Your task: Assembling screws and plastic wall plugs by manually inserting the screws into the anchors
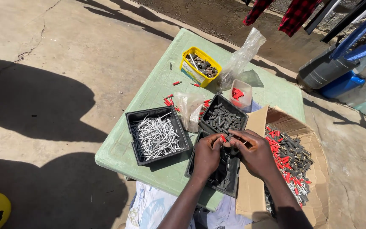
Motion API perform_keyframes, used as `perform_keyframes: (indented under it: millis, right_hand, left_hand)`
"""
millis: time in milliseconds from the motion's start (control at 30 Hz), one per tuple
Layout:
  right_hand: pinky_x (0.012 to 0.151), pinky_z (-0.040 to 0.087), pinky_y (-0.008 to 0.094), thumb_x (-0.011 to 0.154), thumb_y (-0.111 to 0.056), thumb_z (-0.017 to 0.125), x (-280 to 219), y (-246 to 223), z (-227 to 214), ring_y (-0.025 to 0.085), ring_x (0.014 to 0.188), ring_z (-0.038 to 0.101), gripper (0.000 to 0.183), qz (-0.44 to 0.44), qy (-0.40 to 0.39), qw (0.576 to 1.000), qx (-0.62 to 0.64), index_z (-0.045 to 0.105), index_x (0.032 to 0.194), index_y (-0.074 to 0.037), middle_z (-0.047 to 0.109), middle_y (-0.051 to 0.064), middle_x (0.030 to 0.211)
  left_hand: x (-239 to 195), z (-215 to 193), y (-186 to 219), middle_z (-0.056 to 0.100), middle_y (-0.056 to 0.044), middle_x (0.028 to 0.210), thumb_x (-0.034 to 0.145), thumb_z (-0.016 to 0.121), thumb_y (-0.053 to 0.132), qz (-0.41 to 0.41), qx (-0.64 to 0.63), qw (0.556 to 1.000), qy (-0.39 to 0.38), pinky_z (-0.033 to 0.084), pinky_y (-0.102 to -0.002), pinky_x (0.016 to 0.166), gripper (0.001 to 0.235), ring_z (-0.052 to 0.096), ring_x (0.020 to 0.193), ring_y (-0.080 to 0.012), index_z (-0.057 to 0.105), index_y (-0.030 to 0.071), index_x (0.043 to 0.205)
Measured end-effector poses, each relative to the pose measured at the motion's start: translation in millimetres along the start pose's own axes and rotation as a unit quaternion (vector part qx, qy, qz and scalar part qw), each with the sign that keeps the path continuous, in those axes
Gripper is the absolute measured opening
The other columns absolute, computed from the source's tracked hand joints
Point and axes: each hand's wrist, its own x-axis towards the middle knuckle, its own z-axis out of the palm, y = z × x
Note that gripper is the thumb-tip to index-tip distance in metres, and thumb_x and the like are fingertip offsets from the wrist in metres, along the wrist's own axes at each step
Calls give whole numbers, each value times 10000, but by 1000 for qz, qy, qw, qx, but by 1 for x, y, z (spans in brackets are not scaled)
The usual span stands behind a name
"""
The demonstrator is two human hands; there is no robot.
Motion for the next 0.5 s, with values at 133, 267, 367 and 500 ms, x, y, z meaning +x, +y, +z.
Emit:
perform_keyframes:
  millis: [133, 267, 367, 500]
  right_hand:
    - [871, 575, 406, 910, -142, 760, 1, 6, 13, 253, 927, 743, 239, 9, -6, 999, 42, 815, 1143, -147, 777, 115, 926]
    - [814, 581, 435, 922, -116, 744, 2, 6, 7, 288, 874, 723, 166, -13, -11, 999, 37, 799, 1077, -95, 735, 161, 903]
    - [651, 544, 312, 1003, -124, 637, -1, 23, 0, 197, 730, 653, 121, 21, 89, 990, 108, 720, 1044, -46, 714, 148, 842]
    - [567, 514, 167, 1084, -26, 505, -5, 26, -29, 89, 647, 614, 95, 52, 337, 933, 116, 599, 1070, -27, 667, 98, 789]
  left_hand:
    - [-5, 6, 6, 784, -161, 982, 1003, 639, 200, 6, 62, 998, -27, 572, -460, 782, 215, 716, 1019, -411, 798, 143, 1135]
    - [-12, 1, 16, 790, -184, 963, 1008, 572, 99, -2, 13, 999, -46, 547, -421, 789, 303, 693, 912, -306, 685, 29, 1280]
    - [-12, 2, 19, 797, -167, 956, 1028, 495, 27, -25, -54, 997, -49, 493, -374, 719, 350, 609, 743, -188, 628, -38, 1346]
    - [-12, 3, 7, 736, -156, 911, 1038, 494, 34, -81, -141, 987, -11, 391, -315, 564, 300, 434, 597, -98, 640, -44, 1288]
